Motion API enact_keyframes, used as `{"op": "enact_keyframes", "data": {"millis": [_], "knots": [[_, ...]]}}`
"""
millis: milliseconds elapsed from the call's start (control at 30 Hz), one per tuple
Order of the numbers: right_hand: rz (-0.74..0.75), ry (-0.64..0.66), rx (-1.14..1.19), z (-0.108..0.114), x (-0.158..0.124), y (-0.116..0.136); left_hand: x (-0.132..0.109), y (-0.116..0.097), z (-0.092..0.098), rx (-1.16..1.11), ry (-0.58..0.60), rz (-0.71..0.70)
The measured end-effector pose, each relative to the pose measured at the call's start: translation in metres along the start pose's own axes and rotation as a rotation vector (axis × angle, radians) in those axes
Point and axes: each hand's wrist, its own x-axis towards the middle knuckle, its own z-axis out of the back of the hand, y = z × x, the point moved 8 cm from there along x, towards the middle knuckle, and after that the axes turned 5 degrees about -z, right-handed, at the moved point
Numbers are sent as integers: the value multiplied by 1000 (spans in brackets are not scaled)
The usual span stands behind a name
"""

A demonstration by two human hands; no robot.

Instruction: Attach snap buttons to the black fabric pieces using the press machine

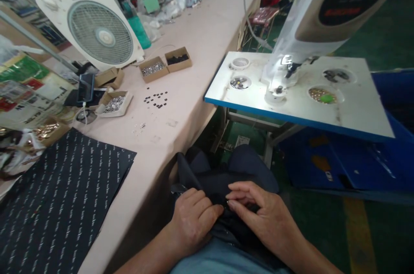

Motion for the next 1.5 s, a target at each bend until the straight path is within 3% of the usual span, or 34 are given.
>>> {"op": "enact_keyframes", "data": {"millis": [700,867,1067,1233,1367,1500], "knots": [[324,72,-315,-10,-3,20,1,12,-11,-42,22,103],[276,159,-357,-4,-9,26,1,20,-16,-108,33,182],[159,298,-444,-5,-16,20,-4,35,-25,-344,88,391],[81,274,-448,-15,-1,9,-8,47,-35,-435,221,649],[59,303,-368,-19,13,3,-14,54,-45,-522,345,804],[24,352,-226,-17,18,2,-23,56,-56,-779,360,929]]}}
